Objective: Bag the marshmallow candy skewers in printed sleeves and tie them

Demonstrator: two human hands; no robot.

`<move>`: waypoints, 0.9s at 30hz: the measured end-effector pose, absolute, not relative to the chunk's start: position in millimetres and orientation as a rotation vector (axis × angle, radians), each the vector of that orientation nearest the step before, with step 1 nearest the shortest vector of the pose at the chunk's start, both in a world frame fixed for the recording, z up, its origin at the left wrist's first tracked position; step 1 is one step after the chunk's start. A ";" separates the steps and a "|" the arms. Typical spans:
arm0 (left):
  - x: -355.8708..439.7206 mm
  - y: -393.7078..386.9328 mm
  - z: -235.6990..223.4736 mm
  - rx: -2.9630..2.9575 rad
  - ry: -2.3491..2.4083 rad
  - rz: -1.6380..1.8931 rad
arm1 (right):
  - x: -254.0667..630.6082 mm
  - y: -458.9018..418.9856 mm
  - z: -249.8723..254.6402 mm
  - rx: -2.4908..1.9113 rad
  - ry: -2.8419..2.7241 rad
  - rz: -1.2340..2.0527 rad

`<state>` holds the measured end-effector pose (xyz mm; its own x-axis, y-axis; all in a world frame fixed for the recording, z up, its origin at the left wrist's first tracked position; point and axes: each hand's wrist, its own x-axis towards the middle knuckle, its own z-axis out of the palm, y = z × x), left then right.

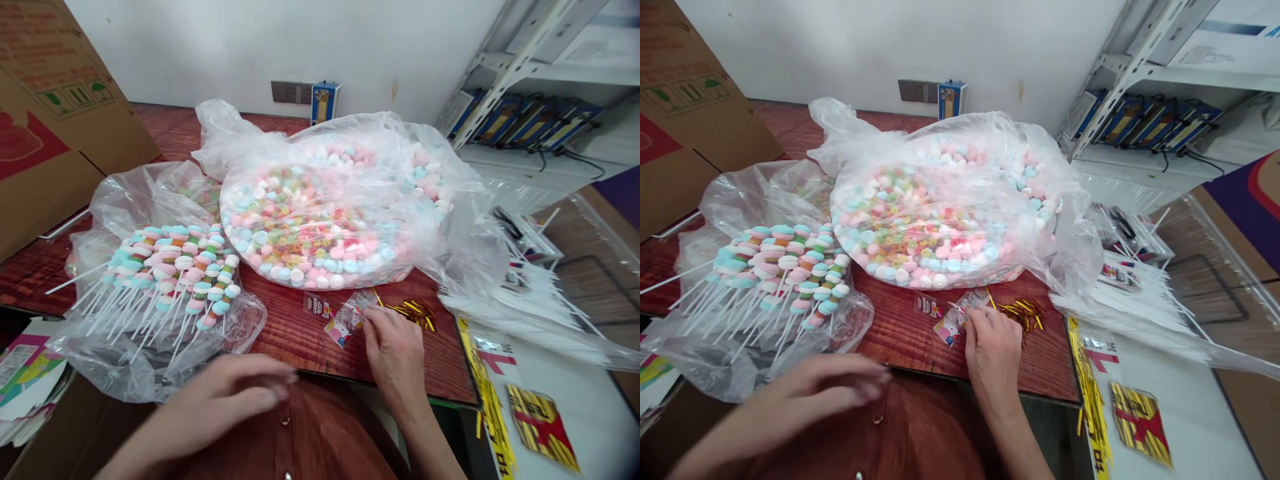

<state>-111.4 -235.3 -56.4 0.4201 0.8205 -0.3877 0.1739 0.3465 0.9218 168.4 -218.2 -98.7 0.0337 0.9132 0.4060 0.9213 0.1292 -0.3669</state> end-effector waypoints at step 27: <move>17.9 -178.3 -90.2 0.243 0.758 1.095 | 136.7 -232.2 -77.3 -1.587 -1.248 0.626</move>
